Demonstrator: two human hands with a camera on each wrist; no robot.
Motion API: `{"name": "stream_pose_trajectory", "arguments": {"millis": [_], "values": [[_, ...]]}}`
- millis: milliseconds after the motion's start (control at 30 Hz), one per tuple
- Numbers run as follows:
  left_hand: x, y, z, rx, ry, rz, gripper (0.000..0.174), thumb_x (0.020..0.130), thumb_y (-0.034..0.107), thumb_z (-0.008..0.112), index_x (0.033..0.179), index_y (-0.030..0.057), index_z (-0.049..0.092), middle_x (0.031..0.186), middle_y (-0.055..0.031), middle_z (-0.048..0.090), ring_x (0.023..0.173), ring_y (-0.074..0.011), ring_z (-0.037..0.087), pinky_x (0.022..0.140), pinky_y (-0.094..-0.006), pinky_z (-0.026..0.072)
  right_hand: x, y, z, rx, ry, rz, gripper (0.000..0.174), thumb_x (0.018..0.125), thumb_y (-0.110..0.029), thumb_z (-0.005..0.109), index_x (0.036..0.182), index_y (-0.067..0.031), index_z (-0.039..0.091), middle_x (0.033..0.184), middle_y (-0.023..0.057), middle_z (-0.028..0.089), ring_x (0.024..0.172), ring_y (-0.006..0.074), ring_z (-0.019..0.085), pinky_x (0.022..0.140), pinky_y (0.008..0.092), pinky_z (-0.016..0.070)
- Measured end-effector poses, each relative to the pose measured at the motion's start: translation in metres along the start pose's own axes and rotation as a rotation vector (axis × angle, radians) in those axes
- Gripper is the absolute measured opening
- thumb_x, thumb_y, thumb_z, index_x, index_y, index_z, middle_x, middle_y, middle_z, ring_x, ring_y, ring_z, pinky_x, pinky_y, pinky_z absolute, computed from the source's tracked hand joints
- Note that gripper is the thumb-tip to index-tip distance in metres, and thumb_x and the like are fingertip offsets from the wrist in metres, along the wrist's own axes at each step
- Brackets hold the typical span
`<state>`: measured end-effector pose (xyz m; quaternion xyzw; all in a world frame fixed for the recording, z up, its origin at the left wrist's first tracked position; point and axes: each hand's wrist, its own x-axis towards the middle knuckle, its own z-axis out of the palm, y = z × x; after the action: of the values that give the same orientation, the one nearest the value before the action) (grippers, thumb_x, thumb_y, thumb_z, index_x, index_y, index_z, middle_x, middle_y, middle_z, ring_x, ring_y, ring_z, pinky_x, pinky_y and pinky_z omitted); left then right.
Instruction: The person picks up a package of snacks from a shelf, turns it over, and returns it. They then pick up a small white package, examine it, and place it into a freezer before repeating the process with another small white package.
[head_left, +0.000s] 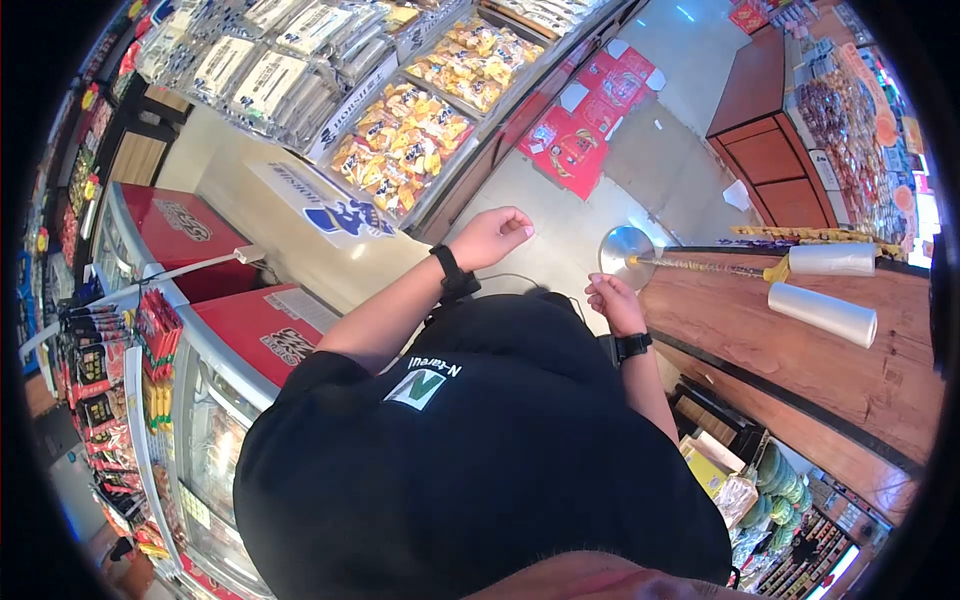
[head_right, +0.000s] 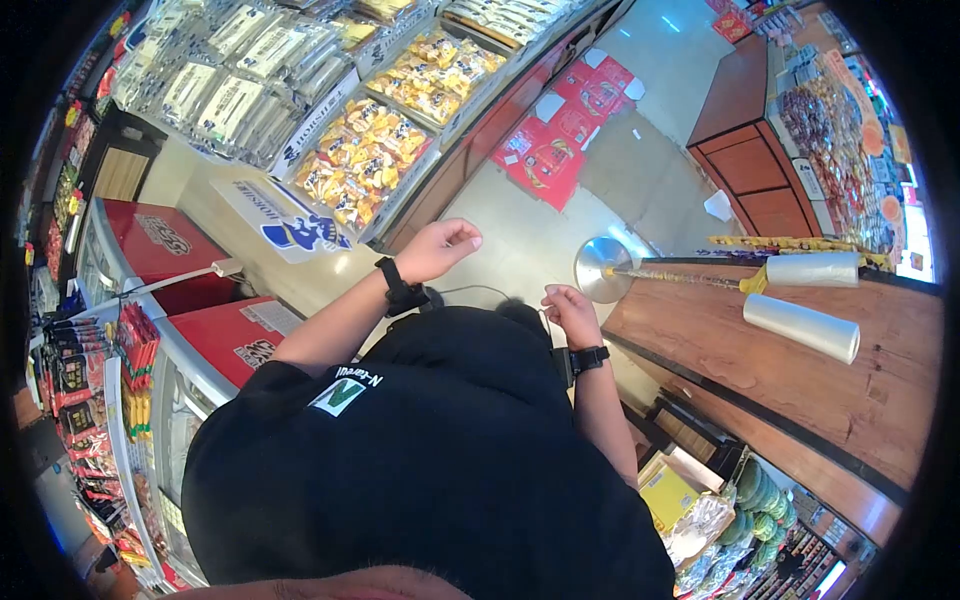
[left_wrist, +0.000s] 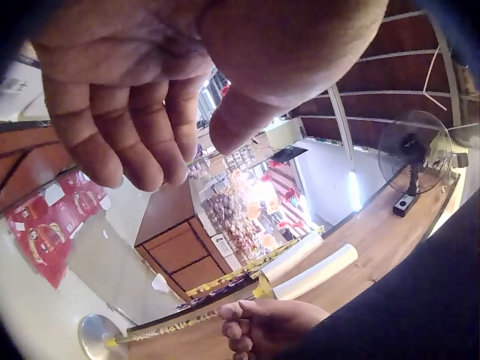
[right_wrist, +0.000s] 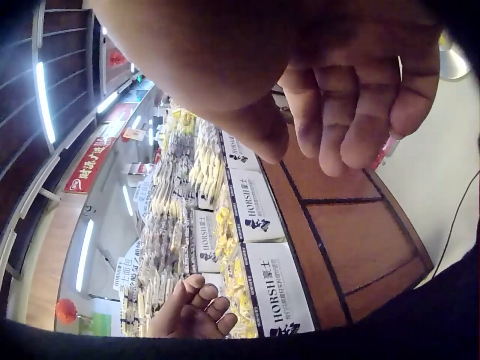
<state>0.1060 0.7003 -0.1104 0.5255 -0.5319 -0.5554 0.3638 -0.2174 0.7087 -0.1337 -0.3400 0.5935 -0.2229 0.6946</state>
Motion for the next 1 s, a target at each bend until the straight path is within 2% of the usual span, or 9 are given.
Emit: {"name": "stream_pose_trajectory", "arguments": {"millis": [200,267,400,467,533,667,1000], "values": [[0.032,-0.021,0.001,0.026,0.015,0.005,0.025,0.095,0.026,0.063,0.101,0.0023,0.065,0.084,0.0001,0.063,0.076,-0.0085,0.055,0.073,-0.0262,0.0472,0.021,-0.011,-0.017,-0.053,0.075,-0.031,0.022,0.092,-0.025,0.065,0.105,-0.0060,0.065,0.085,0.0017,0.066,0.070,0.0078,0.059,0.065,0.0212,0.0460],[0.042,-0.015,0.002,0.070,0.037,-0.017,0.025,0.095,0.026,0.063,0.101,0.0023,0.065,0.083,0.0002,0.063,0.075,-0.0085,0.055,0.072,-0.0263,0.0473,0.035,-0.023,-0.023,-0.048,0.025,0.022,0.023,0.092,-0.026,0.066,0.104,-0.0066,0.065,0.085,0.0013,0.067,0.071,0.0078,0.060,0.065,0.0218,0.0465],[0.053,-0.009,-0.002,0.114,0.086,-0.030,0.026,0.096,0.027,0.061,0.100,0.0019,0.065,0.082,-0.0003,0.063,0.076,-0.0090,0.056,0.072,-0.0262,0.0472,0.070,-0.054,-0.040,-0.075,0.007,0.014,0.024,0.092,-0.028,0.066,0.104,-0.0072,0.065,0.086,0.0011,0.067,0.071,0.0073,0.059,0.066,0.0217,0.0466],[0.060,-0.008,-0.004,0.042,0.127,-0.099,0.027,0.097,0.029,0.059,0.099,0.0021,0.064,0.084,-0.0008,0.063,0.078,-0.0093,0.057,0.073,-0.0262,0.0475,0.090,-0.069,-0.046,-0.048,-0.007,0.008,0.024,0.092,-0.029,0.066,0.104,-0.0074,0.065,0.086,0.0009,0.067,0.071,0.0072,0.059,0.066,0.0217,0.0466],[0.066,-0.011,-0.004,0.025,0.158,-0.129,0.028,0.098,0.030,0.058,0.100,0.0023,0.064,0.085,-0.0012,0.064,0.079,-0.0098,0.058,0.074,-0.0264,0.0477,0.104,-0.091,-0.050,-0.115,-0.045,-0.027,0.021,0.095,-0.026,0.063,0.106,-0.0082,0.064,0.086,-0.0003,0.065,0.072,0.0064,0.059,0.066,0.0205,0.0460],[0.082,0.001,0.007,-0.034,0.199,-0.226,0.031,0.099,0.033,0.056,0.100,0.0026,0.063,0.088,-0.0027,0.066,0.082,-0.0111,0.060,0.076,-0.0272,0.0487,0.124,-0.120,-0.060,-0.159,-0.143,-0.127,0.027,0.093,-0.029,0.065,0.106,-0.0060,0.065,0.087,0.0009,0.067,0.073,0.0074,0.059,0.069,0.0219,0.0459],[0.169,0.030,0.053,0.058,0.125,-0.155,0.033,0.099,0.034,0.055,0.101,0.0021,0.063,0.088,-0.0039,0.066,0.082,-0.0122,0.061,0.077,-0.0282,0.0492,0.148,-0.138,-0.139,-0.100,-0.104,-0.085,0.024,0.095,-0.026,0.063,0.109,-0.0065,0.064,0.087,0.0002,0.066,0.073,0.0061,0.059,0.067,0.0199,0.0460]]}}
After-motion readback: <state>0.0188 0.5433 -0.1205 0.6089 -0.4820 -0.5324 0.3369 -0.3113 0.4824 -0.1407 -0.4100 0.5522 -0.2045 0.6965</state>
